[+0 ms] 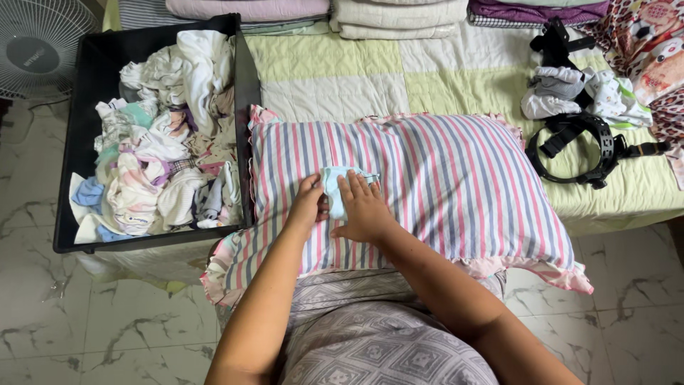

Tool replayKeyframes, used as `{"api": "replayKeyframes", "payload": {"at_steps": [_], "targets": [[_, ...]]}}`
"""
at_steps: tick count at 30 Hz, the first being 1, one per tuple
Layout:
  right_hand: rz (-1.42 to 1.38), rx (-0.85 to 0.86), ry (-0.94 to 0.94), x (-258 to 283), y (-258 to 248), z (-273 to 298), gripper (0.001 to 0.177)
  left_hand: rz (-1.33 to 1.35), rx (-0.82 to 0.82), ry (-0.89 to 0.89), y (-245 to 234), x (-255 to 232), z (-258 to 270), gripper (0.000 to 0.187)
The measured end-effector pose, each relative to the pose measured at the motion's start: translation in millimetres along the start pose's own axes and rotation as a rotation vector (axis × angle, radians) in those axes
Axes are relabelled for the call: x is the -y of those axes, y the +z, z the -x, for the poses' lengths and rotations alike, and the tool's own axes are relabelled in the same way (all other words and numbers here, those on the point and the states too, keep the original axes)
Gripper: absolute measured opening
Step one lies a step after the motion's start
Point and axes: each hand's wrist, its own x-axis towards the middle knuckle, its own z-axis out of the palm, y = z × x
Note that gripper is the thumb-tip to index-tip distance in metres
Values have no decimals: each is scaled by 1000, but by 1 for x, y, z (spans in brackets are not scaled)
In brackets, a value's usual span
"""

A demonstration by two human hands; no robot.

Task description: The person folds several small pieces of clothing one by one on a striped pillow. They pick up each item from a black bin, unfold it, fold it neatly, and place it on the bed. The items include a light blue shirt, a white cloth, a grey patterned cloth, a pink patterned cloth, a plaid cloth, and a white cloth with purple trim.

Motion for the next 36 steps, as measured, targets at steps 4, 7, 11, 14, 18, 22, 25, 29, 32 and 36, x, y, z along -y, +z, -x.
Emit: {"api": "replayKeyframes", "payload": {"at_steps": [4,7,11,14,18,22,25,29,32,36], "targets": [[-1,82,62,3,-6,-13,130,-38,100,40,-10,3,0,50],[-56,-47,-16,-2,7,-11,110,-86,183,134,-15,15,8,59],[-617,-80,277,-35,14,-31,70,153,262,98,-28,20,7,61],[-1879,-335,250,-74,6,-65,61,563,325,151,-44,28,11,61],[-2155,-444,230,-111,-8,-139,54,712,312,147,-51,46,5,59],[-2362,-446,281,-105,6,-211,57,750,395,199,-53,59,0,58],[-2409,-353,298,-87,15,-263,58,762,403,157,-52,54,-3,59],[-2619,-396,171,-72,16,-335,50,785,400,53,-54,43,-3,59],[-2541,-409,-17,-69,23,-366,60,763,368,-17,-58,35,3,60],[-2226,-127,672,-77,61,-364,49,800,381,-60,-56,26,7,57]]}}
